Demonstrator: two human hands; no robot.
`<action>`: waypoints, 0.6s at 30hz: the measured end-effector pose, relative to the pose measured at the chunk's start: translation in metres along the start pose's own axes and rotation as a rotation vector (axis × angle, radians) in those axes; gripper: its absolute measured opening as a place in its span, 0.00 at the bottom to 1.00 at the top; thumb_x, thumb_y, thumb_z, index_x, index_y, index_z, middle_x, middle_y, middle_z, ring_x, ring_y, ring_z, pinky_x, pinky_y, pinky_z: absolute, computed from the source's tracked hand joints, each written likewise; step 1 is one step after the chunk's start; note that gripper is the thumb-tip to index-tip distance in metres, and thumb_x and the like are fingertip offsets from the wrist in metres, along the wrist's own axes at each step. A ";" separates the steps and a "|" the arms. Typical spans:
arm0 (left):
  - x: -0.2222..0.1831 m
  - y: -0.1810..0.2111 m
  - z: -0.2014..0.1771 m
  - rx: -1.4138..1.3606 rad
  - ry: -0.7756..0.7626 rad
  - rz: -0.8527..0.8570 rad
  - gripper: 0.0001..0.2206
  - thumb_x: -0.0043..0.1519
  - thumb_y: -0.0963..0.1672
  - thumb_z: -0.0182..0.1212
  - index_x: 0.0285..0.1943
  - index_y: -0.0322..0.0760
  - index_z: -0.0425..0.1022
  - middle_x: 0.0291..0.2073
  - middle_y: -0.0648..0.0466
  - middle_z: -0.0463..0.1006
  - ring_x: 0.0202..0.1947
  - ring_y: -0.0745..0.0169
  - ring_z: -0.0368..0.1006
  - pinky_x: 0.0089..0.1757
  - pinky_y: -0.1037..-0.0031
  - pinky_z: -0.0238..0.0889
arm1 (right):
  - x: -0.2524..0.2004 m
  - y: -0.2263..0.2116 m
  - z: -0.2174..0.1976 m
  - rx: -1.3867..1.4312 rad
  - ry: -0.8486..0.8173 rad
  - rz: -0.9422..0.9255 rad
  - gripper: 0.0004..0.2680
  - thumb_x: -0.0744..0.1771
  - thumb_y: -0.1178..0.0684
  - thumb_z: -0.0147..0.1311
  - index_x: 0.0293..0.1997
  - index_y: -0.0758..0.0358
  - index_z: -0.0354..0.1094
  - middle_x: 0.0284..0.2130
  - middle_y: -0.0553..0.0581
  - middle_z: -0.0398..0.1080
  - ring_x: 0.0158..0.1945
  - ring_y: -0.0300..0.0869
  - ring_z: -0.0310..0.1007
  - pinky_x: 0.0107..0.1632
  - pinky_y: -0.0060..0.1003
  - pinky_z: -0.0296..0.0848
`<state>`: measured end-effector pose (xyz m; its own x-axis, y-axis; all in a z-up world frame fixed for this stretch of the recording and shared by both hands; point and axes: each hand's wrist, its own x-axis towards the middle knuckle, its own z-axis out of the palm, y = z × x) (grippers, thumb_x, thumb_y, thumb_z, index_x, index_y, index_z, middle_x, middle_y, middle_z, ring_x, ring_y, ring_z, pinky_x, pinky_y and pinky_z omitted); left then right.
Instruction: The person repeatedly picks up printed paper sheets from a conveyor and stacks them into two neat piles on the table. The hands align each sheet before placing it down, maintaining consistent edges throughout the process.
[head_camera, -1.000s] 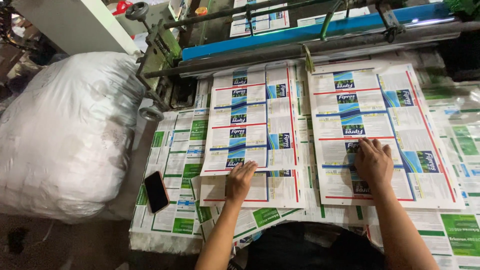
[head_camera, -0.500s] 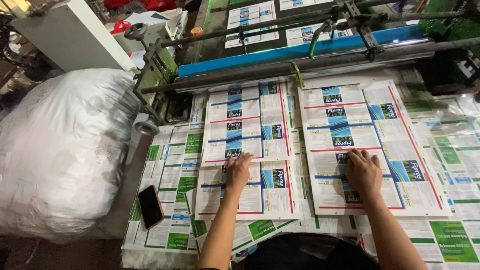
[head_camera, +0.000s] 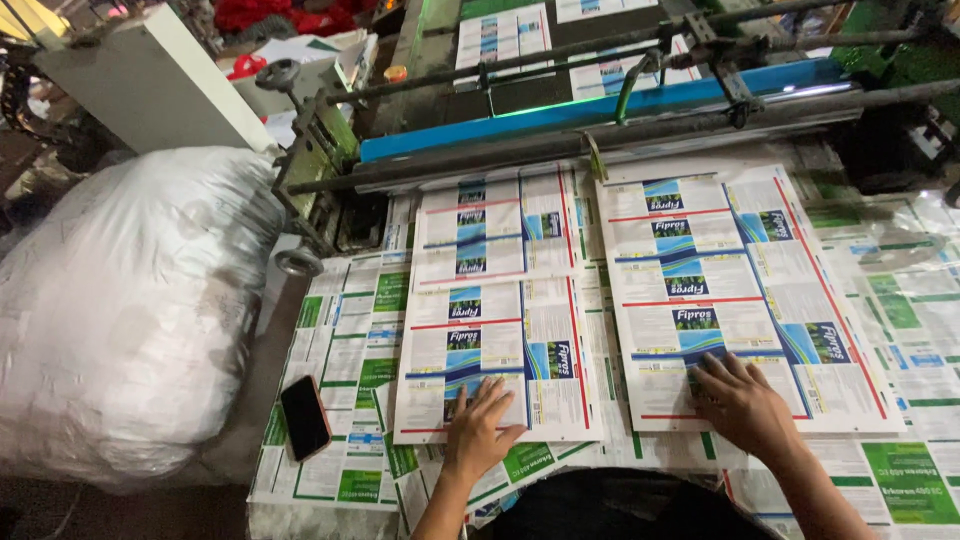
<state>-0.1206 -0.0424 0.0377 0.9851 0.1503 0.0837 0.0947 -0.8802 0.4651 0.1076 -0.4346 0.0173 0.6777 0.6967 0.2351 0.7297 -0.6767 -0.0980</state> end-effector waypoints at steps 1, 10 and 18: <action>-0.006 0.001 -0.003 -0.003 -0.006 -0.007 0.27 0.59 0.54 0.68 0.64 0.37 0.74 0.69 0.45 0.66 0.72 0.42 0.56 0.67 0.40 0.36 | -0.006 -0.004 -0.009 0.003 -0.009 -0.002 0.20 0.61 0.45 0.60 0.60 0.51 0.68 0.63 0.54 0.66 0.65 0.54 0.66 0.62 0.51 0.70; -0.022 0.001 -0.001 0.021 0.043 0.058 0.30 0.57 0.56 0.68 0.64 0.38 0.76 0.70 0.46 0.66 0.74 0.42 0.53 0.68 0.42 0.33 | -0.029 0.004 -0.013 0.055 -0.145 0.076 0.26 0.58 0.40 0.65 0.65 0.41 0.68 0.67 0.47 0.62 0.72 0.50 0.57 0.67 0.50 0.65; -0.021 -0.006 0.016 0.030 0.167 0.067 0.16 0.67 0.52 0.57 0.55 0.46 0.84 0.65 0.46 0.73 0.70 0.39 0.59 0.67 0.40 0.37 | 0.015 -0.001 -0.062 0.024 -0.413 0.274 0.09 0.70 0.48 0.47 0.52 0.39 0.74 0.51 0.49 0.76 0.42 0.44 0.84 0.43 0.42 0.83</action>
<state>-0.1397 -0.0480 0.0190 0.9520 0.1618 0.2600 0.0367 -0.9033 0.4275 0.1109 -0.4382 0.0803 0.8209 0.5332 -0.2045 0.5182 -0.8460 -0.1257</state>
